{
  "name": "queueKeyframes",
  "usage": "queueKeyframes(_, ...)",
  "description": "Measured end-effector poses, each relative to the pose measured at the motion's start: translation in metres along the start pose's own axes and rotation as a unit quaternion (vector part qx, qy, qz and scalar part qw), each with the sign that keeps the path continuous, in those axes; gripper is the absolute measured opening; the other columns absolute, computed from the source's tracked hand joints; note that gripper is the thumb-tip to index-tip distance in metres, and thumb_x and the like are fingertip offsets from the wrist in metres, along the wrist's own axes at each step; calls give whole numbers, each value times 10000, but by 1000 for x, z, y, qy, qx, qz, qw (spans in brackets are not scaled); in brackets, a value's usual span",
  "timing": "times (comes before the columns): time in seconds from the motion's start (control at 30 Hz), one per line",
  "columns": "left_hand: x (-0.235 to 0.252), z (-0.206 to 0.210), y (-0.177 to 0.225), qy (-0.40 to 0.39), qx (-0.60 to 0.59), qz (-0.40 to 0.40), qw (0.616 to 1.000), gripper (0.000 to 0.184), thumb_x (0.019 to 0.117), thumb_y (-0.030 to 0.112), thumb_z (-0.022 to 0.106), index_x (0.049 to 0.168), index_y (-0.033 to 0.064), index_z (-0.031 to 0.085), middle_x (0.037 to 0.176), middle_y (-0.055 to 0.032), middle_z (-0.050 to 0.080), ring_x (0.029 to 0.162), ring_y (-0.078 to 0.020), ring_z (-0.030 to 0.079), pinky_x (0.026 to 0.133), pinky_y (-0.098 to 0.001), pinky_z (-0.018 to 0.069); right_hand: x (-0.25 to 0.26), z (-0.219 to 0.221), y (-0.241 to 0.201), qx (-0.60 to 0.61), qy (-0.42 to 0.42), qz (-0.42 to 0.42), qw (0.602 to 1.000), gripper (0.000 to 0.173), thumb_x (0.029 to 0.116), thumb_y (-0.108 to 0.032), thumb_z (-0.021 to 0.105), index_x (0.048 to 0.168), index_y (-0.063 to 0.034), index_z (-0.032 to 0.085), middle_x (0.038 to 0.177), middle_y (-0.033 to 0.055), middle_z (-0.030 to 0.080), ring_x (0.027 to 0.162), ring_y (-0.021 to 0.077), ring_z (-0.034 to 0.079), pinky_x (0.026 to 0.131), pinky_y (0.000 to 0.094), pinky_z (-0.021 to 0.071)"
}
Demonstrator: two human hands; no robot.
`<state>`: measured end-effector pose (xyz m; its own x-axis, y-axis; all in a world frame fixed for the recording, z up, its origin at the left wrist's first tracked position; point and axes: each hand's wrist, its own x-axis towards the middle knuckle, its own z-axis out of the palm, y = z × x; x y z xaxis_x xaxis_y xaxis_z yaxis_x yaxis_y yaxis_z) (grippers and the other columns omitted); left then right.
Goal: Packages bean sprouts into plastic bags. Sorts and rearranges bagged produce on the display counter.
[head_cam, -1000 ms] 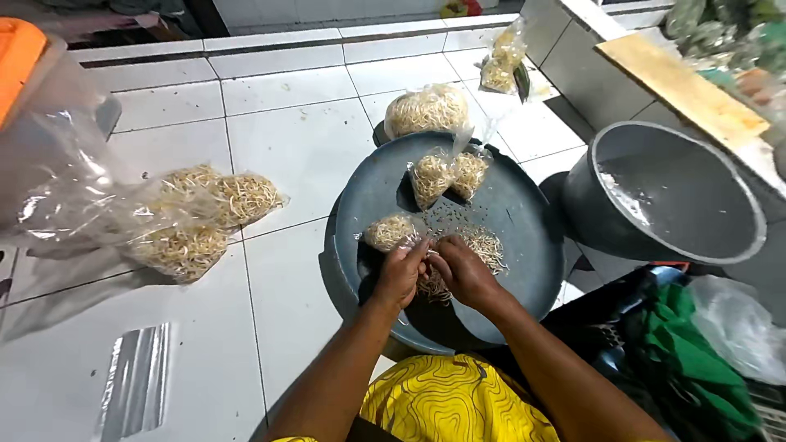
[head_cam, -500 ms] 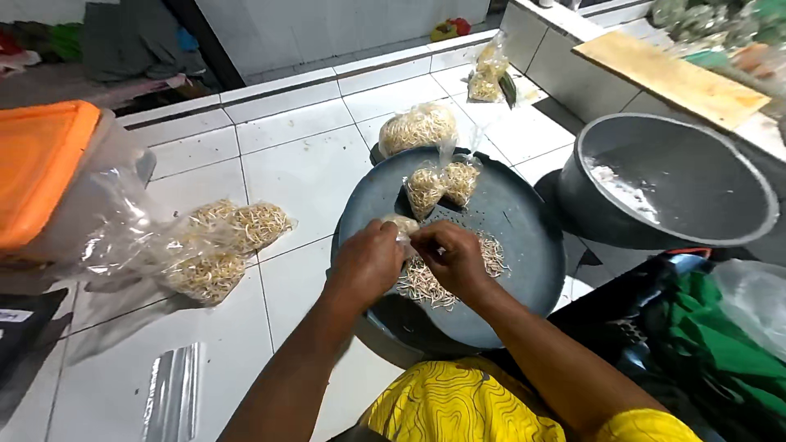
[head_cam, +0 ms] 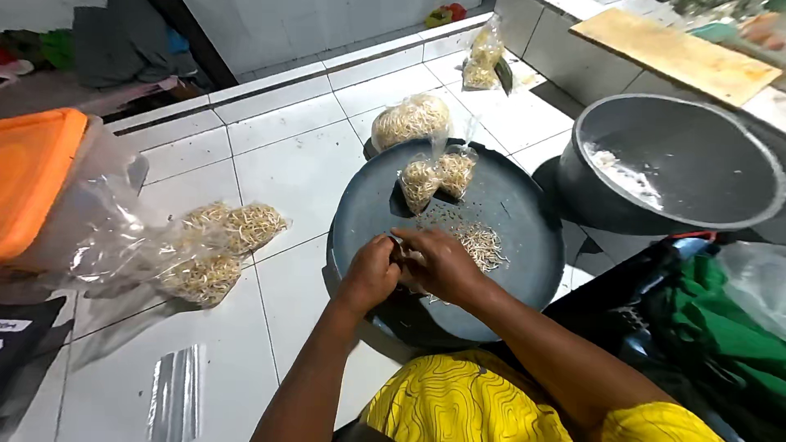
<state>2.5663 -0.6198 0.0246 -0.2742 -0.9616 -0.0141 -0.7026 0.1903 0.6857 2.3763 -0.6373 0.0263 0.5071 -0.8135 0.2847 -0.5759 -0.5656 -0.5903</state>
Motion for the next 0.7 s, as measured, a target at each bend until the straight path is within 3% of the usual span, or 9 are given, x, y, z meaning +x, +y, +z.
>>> queueKeyframes(0.13,-2,12,-3,57,-45,11,997,98,922,42,624,1001,66,676,982,-59,665,884,-162,667,781,-395,597,0,4,6,-29,46,-20,998,599,872,-132,776,1439,-189,590,1011,8,736,953,212,680,850,438,587)
queueKeyframes(0.27,-4,36,3,182,-199,-43,962,221,916,22,625,1131,76,618,947,-31,702,761,-124,685,664,-325,611,3,13,13,-16,99,-22,995,567,882,-160,759,1424,-174,594,947,-43,741,908,180,666,833,413,571)
queueKeyframes(0.37,-3,46,10,231,-252,-73,937,318,924,20,660,1222,68,560,920,-56,700,735,-143,686,643,-318,605,5,19,22,77,122,-14,990,478,874,-137,729,1334,-114,603,960,-14,721,904,179,658,830,416,570)
queueKeyframes(0.47,1,52,10,259,-208,-63,941,336,934,39,665,1241,70,531,946,-45,705,785,-121,700,690,-311,618,10,19,34,267,81,23,960,308,925,-74,669,1206,-63,542,959,49,684,810,165,669,710,355,596)
queueKeyframes(0.57,4,60,2,290,-133,-19,948,233,943,49,650,1160,48,568,928,-48,696,780,-113,695,698,-315,620,14,9,43,414,-28,85,906,249,941,-49,592,1185,-65,540,900,94,659,711,188,636,609,355,555)
queueKeyframes(0.63,5,63,-3,312,-73,21,947,126,951,67,653,1073,41,637,921,-47,686,787,-116,681,710,-312,613,15,4,48,441,-60,105,889,248,945,-48,578,1190,-76,550,895,96,650,710,189,619,602,349,534)
queueKeyframes(0.7,5,61,-8,322,-16,59,945,100,947,78,646,1030,36,682,977,-64,681,850,-131,673,764,-310,603,16,4,47,413,-42,107,904,243,964,-58,650,1190,-68,560,902,89,678,735,192,656,644,355,574)
